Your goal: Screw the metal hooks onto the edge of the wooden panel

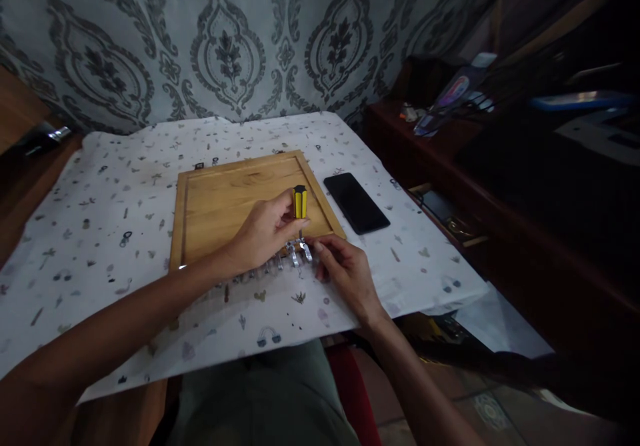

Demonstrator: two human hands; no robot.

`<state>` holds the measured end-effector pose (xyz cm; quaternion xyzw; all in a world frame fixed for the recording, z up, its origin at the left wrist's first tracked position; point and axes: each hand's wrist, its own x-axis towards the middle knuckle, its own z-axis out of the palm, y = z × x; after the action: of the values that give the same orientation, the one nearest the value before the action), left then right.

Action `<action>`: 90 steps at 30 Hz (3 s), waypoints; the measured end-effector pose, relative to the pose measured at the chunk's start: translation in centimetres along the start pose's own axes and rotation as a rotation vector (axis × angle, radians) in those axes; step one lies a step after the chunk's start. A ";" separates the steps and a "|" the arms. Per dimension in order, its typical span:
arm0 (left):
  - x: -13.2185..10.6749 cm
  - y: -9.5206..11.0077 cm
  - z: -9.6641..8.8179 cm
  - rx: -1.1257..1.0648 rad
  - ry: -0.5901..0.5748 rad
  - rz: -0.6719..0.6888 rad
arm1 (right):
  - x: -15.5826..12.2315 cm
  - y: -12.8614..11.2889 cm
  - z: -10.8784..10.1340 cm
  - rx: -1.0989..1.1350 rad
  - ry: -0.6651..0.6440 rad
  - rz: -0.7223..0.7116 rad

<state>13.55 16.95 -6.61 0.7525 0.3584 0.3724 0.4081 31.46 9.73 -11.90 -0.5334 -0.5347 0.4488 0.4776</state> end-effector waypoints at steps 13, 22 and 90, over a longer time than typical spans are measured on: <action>0.6 -0.2 0.0 -0.014 0.028 -0.041 | -0.1 -0.1 0.0 0.039 0.057 -0.034; 0.3 -0.1 0.1 0.016 0.034 -0.047 | 0.1 0.0 -0.2 0.046 0.138 -0.079; -1.0 3.0 0.0 0.122 -0.029 -0.047 | 0.2 -1.7 -2.4 -0.104 -0.095 0.092</action>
<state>13.82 14.92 -4.25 0.7728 0.3921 0.3290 0.3752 33.59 9.77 -9.83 -0.5596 -0.5544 0.4664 0.4023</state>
